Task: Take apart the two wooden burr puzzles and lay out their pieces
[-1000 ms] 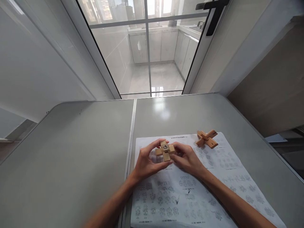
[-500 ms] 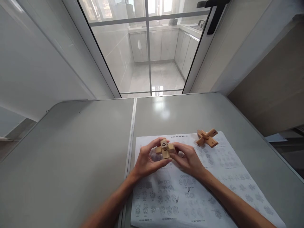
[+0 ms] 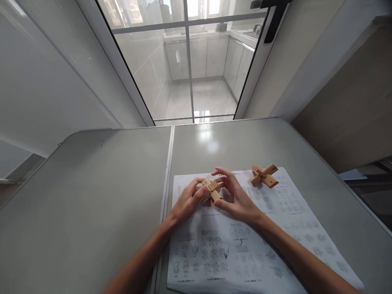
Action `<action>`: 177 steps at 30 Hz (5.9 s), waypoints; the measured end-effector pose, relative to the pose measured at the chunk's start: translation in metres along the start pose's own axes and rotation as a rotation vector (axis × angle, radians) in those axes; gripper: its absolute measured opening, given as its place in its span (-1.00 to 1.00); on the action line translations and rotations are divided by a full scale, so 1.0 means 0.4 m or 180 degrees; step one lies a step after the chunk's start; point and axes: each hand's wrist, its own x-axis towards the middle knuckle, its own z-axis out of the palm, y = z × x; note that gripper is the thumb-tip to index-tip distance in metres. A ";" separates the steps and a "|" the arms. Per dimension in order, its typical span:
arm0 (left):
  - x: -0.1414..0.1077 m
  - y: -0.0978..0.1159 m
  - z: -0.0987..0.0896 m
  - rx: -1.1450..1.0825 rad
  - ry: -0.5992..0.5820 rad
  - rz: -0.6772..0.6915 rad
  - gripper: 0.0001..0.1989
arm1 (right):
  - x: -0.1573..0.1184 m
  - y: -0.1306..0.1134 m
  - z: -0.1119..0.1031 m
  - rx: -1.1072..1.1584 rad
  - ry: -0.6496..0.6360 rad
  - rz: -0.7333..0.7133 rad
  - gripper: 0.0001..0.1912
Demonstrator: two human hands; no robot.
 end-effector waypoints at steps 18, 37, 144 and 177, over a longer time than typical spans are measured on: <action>-0.004 -0.065 0.009 0.2097 0.0743 0.2060 -0.09 | 0.007 -0.011 0.008 0.1899 -0.0272 0.1316 -0.55; -0.018 -0.049 0.025 0.2163 0.1084 0.2042 -0.39 | -0.008 -0.017 0.024 0.1505 -0.0498 0.1167 -0.51; 0.029 -0.091 -0.071 0.3517 0.2307 0.0874 -0.48 | -0.001 0.009 0.008 0.0125 0.0772 0.0753 -0.62; -0.004 -0.061 0.013 0.3532 0.1233 0.3090 -0.69 | -0.020 -0.014 0.029 -0.0723 0.0789 -0.0147 -0.90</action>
